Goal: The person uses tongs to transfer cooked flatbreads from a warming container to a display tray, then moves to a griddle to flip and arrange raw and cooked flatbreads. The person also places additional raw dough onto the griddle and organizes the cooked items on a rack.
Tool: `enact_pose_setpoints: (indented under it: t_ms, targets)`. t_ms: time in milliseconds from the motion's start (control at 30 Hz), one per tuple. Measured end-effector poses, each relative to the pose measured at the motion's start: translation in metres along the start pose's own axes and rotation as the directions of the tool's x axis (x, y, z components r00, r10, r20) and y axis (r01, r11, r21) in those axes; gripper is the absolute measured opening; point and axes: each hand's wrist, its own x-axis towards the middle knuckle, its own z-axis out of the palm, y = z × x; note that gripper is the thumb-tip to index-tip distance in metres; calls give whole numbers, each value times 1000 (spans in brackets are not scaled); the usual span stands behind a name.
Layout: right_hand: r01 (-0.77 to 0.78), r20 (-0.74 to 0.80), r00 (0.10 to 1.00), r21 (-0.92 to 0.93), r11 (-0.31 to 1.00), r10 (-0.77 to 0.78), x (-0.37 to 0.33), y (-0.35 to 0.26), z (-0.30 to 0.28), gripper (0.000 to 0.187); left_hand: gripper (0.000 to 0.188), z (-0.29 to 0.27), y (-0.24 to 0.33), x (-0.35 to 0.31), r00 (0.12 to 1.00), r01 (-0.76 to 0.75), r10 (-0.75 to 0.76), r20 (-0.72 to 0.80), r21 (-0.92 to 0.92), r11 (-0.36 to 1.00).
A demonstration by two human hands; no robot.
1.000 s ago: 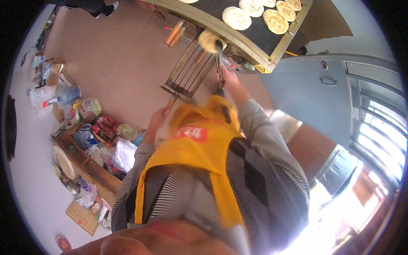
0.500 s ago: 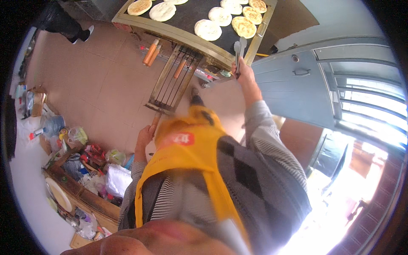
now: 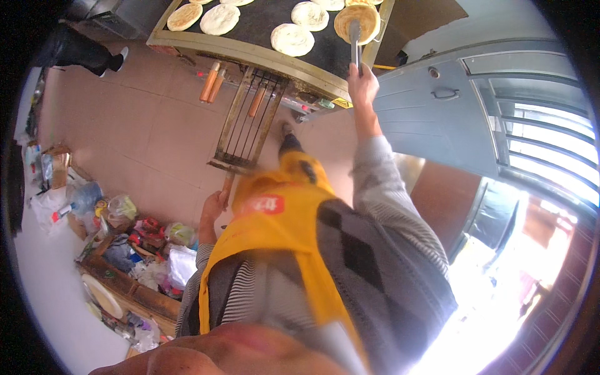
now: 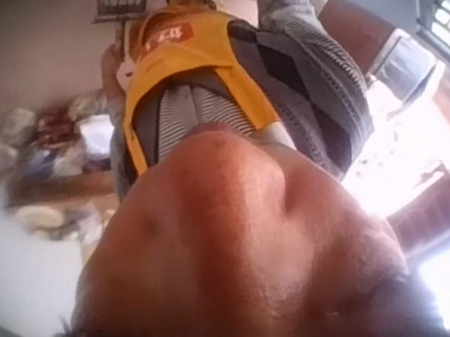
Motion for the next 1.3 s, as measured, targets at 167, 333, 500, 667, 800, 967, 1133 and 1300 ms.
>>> enact_pose_setpoints:
  t_ms: [167,333,500,667,800,967,1133,1300]
  targets:
    - [701,68,598,-527,480,-799,-66,-44,-97,42,51,-4,8,-5,996,-78,81,-27,89,993]
    - [703,227,709,-305,643,-668,-122,-58,-88,49,48,-9,19,-12,996,-84,86,-26,52,995]
    - [-266,722,683,109,958,107,-185,-29,-5,24,47,-10,28,-14,996,-78,82,-22,154,985]
    - [-409,931,336,9,912,141,-183,12,61,32,46,-9,16,-15,988,-140,146,-39,142,980]
    - [-773,883,379,138,619,277,-140,-9,98,35,46,-7,19,-11,995,-91,97,-36,153,984]
    - [-446,971,198,-32,895,134,-160,-9,65,38,43,-3,9,-12,997,-39,46,-55,124,991]
    - [-577,766,590,180,797,254,-47,-21,1,38,41,2,15,-15,997,-21,30,-67,132,991]
    - [-794,664,600,561,232,447,110,34,31,40,39,4,13,-9,997,60,-55,-57,93,994]
